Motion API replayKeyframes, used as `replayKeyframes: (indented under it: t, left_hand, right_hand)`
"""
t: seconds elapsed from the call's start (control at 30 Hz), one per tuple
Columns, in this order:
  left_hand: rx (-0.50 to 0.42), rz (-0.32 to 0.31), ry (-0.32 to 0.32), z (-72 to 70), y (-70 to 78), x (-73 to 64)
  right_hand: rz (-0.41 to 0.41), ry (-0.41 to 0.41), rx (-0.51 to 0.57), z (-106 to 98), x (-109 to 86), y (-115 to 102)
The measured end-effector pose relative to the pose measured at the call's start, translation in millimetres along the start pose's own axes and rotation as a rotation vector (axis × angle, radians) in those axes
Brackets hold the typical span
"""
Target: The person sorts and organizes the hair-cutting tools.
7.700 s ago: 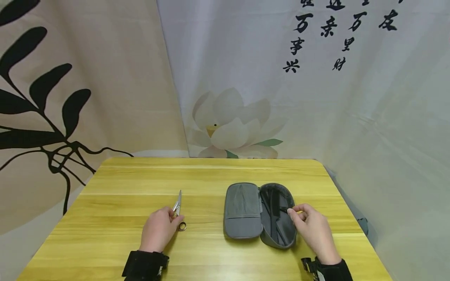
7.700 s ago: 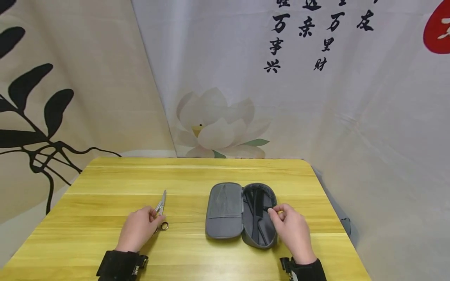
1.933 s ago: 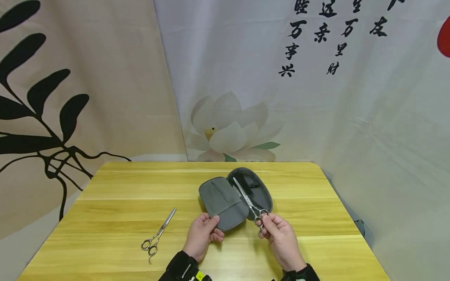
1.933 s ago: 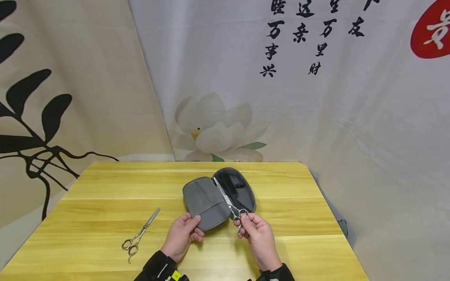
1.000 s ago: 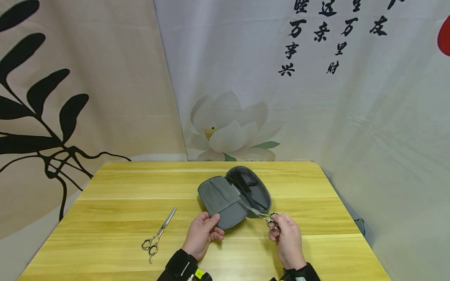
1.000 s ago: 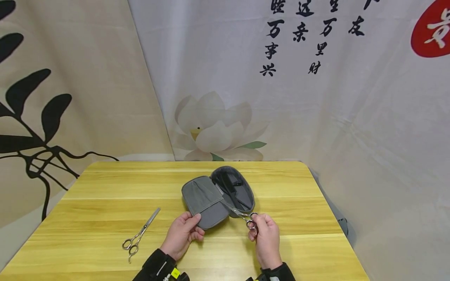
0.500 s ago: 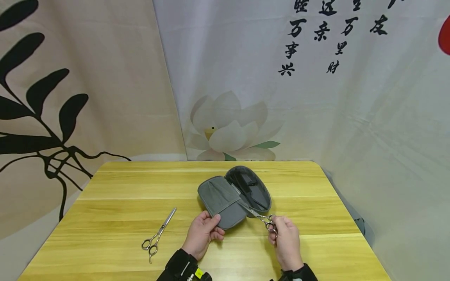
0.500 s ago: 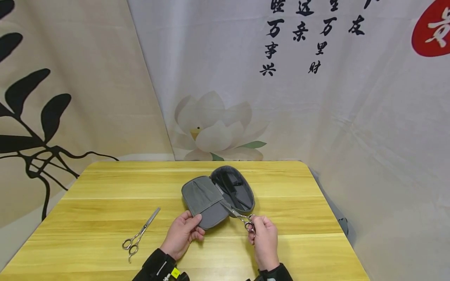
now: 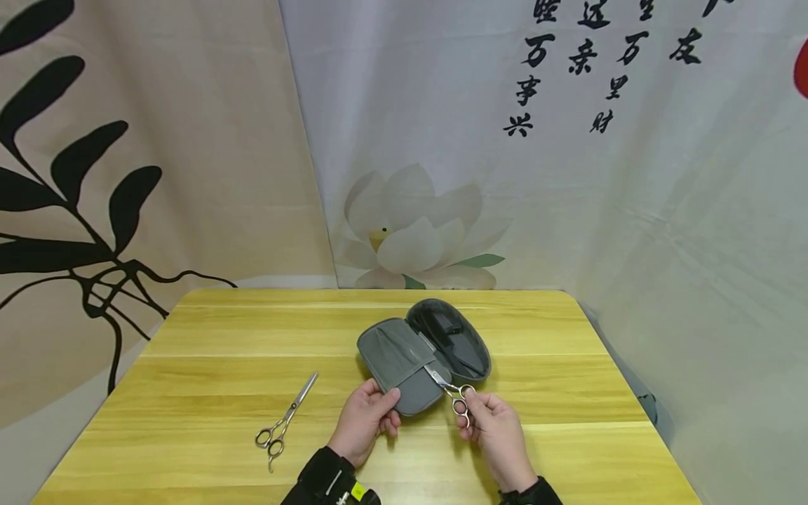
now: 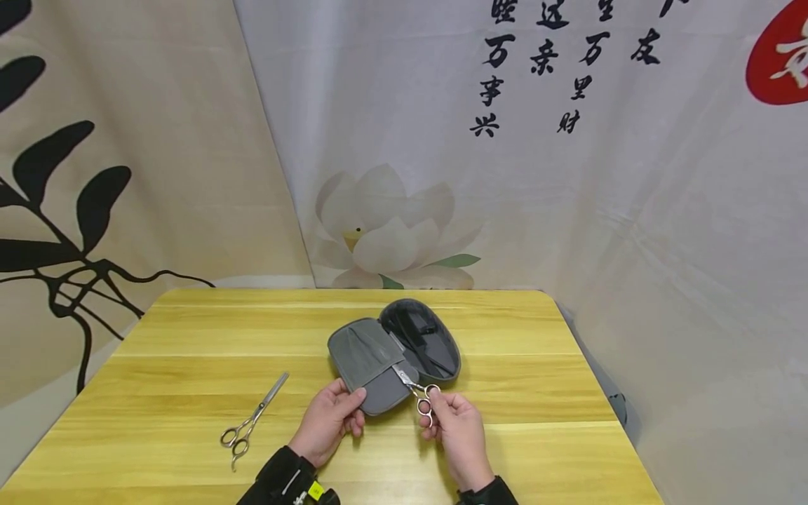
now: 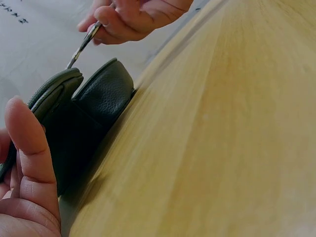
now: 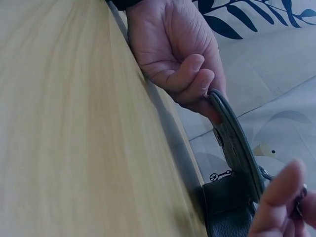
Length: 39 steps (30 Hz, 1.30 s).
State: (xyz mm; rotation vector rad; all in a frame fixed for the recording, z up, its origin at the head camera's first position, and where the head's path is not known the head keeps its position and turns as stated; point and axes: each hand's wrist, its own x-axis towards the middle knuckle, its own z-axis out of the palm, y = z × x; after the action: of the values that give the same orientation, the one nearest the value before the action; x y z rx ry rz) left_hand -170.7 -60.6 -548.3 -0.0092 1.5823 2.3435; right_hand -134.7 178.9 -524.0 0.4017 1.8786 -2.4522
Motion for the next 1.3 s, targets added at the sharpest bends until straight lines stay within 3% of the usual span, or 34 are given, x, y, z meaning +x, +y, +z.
replayKeyframes:
  t: [0.23, 0.53, 0.77, 0.97, 1.13, 1.23, 1.3]
  left_hand:
    - [-0.006, -0.001, -0.002, 0.0, 0.0, 0.8]
    - [0.007, 0.000, 0.003, -1.2, -2.8, 2.0]
    - [0.020, -0.021, -0.050, -3.8, 0.8, 0.0]
    - [0.045, -0.039, -0.079, -8.2, 5.9, -3.7]
    - [0.125, -0.014, 0.025, -6.5, 10.5, -7.2]
    - [0.222, 0.019, 0.143, -4.0, 13.6, -9.4]
    - [0.346, 0.063, 0.251, -3.2, 17.8, -11.4]
  right_hand:
    - [0.011, -0.067, 0.044, 1.6, -1.9, 0.7]
    - [0.002, -0.078, 0.079, 2.1, -2.0, 3.3]
    - [-0.003, -0.079, 0.120, 2.6, -1.5, 4.7]
    - [0.024, -0.182, 0.096, -1.2, -2.6, 3.7]
    - [0.029, -0.307, 0.096, -3.9, -2.7, 4.0]
    - [0.023, -0.347, 0.106, -3.7, -2.5, 6.0]
    - [0.024, -0.353, 0.108, -2.6, -2.6, 7.7]
